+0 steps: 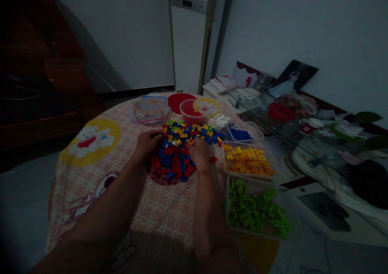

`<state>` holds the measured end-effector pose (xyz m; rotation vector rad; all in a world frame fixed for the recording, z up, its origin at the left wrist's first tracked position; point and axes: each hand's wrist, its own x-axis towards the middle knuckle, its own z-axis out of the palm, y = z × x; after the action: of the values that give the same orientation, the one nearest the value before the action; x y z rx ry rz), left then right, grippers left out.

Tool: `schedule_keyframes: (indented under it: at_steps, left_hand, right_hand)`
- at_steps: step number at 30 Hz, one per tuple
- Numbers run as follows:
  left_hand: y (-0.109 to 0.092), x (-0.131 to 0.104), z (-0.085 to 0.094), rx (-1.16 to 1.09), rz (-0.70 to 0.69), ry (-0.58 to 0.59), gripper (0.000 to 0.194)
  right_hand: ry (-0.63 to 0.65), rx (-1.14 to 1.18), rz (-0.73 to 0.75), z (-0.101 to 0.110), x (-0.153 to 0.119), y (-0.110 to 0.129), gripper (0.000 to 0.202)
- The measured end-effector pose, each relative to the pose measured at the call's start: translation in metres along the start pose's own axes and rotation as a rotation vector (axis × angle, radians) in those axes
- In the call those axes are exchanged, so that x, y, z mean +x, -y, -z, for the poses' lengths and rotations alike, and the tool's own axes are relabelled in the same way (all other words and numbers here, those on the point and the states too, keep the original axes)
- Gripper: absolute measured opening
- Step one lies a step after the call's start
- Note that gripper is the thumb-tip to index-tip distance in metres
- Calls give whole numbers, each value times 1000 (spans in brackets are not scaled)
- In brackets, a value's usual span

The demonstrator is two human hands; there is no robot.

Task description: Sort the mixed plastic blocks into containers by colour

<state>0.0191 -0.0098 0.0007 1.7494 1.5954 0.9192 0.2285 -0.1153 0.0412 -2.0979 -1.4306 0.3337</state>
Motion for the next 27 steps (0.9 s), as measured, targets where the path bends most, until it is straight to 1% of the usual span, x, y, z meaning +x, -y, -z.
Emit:
schedule_keyframes:
  at_steps: [4,6,8,12,14,15,16,18,21,24,27]
  left_hand:
    - [0,0,0,4,-12,-6,38]
    - [-1,0,0,-7,-14,-5,37]
    - [-2,-1,1,-17,-9,-1,36]
    - [-5,-2,1,-10,-2,1,36]
    - [-5,-2,1,-10,5,-2,36]
    - [-5,-2,1,-16,8,-2,36]
    - [-5,-2,1,-23,7,-3,36]
    - [-5,-2,1,-35,-3,-6,36]
    - [-5,-2,1,-41,-5,-9,35]
    - [-4,-2,1,-53,3,-5,35]
    - [-3,-2,0,-57,12,-10,34]
  right_hand:
    - [-118,156,-20,5,4,2,8]
    - [-221,250,-39,8,6,2,10]
    - [-381,356,-73,14,6,0,14]
    - [-803,548,-122,34,1,-4,29]
    - [-944,618,-81,46,-3,-4,38]
    - [-971,650,-37,51,-5,-4,42]
    - [-977,677,9,54,-7,-2,45]
    - [-948,710,74,57,-9,1,44]
    - [-865,694,88,50,-9,4,37]
    - [-742,605,90,40,-5,5,30]
    - [-573,457,127,30,-1,3,27]
